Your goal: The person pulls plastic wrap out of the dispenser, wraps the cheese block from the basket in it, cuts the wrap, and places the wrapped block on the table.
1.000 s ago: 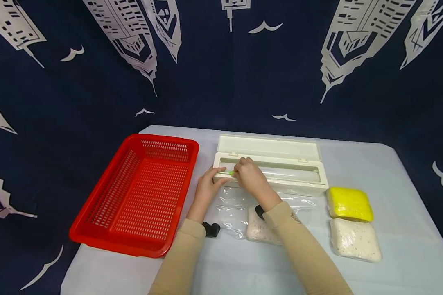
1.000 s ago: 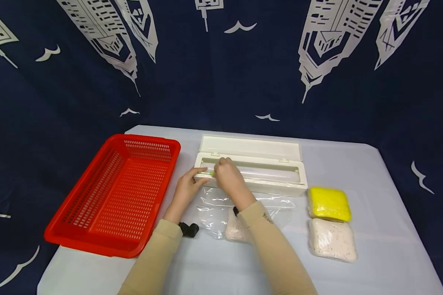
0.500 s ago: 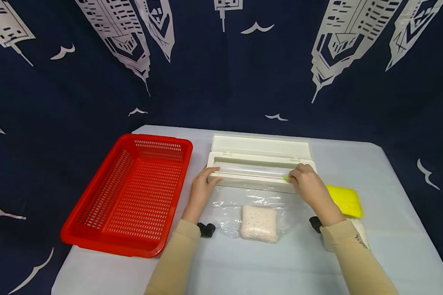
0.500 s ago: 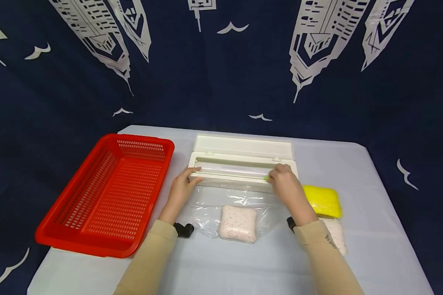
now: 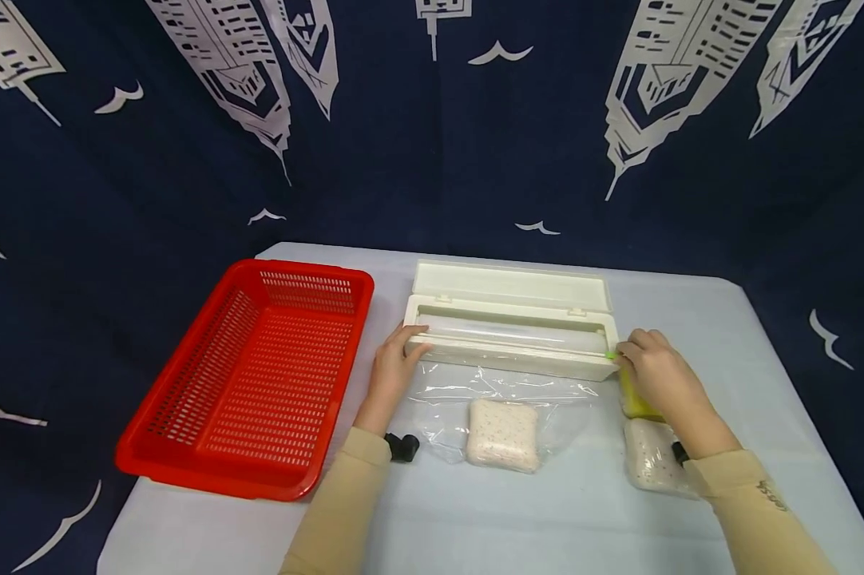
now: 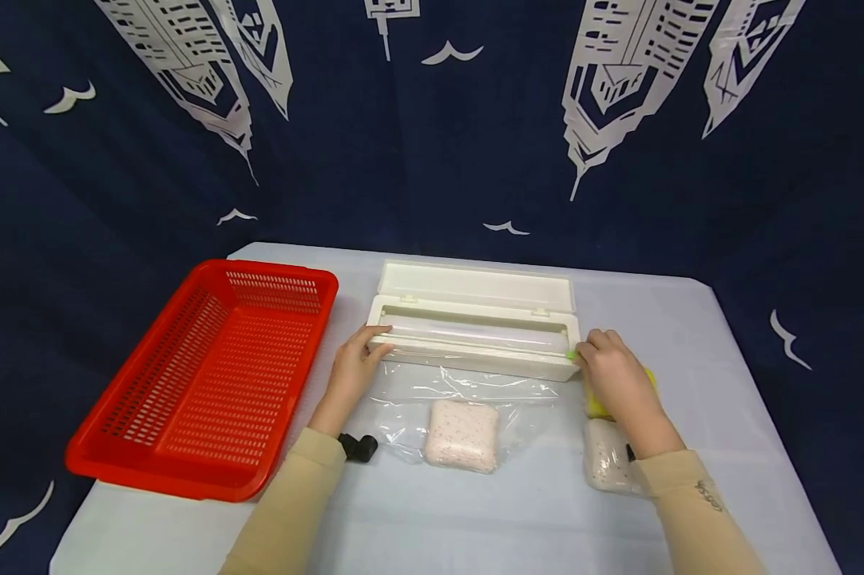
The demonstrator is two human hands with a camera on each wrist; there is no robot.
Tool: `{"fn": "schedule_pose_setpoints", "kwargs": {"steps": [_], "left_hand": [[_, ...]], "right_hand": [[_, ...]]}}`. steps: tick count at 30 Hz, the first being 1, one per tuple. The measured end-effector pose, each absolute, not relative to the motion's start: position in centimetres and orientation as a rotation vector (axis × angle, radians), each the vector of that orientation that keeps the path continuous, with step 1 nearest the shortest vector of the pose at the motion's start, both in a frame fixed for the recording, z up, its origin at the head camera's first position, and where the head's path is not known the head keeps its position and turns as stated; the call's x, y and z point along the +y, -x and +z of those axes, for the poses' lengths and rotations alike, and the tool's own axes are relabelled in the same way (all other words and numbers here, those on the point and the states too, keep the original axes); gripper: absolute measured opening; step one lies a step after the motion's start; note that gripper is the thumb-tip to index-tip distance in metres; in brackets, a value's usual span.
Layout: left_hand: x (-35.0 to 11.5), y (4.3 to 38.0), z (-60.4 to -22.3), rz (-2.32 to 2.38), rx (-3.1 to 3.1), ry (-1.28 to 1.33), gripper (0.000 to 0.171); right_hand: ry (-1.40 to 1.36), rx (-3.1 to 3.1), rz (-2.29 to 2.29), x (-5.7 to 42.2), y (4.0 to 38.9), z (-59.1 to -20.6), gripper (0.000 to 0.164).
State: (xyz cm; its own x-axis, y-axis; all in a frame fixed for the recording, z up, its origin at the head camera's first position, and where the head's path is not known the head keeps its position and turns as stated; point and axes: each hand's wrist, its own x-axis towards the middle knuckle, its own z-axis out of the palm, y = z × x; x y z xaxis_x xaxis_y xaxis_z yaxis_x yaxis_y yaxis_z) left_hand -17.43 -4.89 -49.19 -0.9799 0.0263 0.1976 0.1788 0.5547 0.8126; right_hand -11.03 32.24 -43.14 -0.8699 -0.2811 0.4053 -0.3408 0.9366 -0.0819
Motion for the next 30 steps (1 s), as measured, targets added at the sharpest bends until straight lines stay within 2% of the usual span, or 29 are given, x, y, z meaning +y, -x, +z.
{"fn": "schedule_pose_setpoints", "kwargs": {"steps": [7,12,16,19,22,25,30], "left_hand": [[-5.1,17.4,-48.8,-1.410,-2.636,0.176,0.037],[-5.2,17.2,-48.5,-1.461,-2.660,0.149,0.043],[-5.1,17.0,-48.1,-1.476,-2.619,0.113,0.039],[-5.0,16.8,-47.8,-1.473,-2.561,0.102,0.027],[-5.0,16.7,-47.7,-1.483,-2.518,0.115,0.015],[-4.9,16.5,-47.4,-1.495,-2.516,0.132,0.011],[-4.8,16.1,-46.6,-1.521,-2.525,0.151,0.012]], "right_hand": [[-0.299,-2.656,0.303,31.6,10.6,-43.8,0.012],[0.011,-2.627,0.479,30.2,9.6,-43.6,0.010],[0.304,-2.737,0.756,29.0,8.9,-42.8,0.022],[0.468,-2.844,0.987,28.5,8.9,-42.6,0.037],[0.559,-2.848,1.117,28.1,9.2,-43.1,0.044],[0.574,-2.770,1.129,27.8,9.5,-43.8,0.040],[0.492,-2.670,1.033,27.6,9.7,-44.2,0.021]]}}
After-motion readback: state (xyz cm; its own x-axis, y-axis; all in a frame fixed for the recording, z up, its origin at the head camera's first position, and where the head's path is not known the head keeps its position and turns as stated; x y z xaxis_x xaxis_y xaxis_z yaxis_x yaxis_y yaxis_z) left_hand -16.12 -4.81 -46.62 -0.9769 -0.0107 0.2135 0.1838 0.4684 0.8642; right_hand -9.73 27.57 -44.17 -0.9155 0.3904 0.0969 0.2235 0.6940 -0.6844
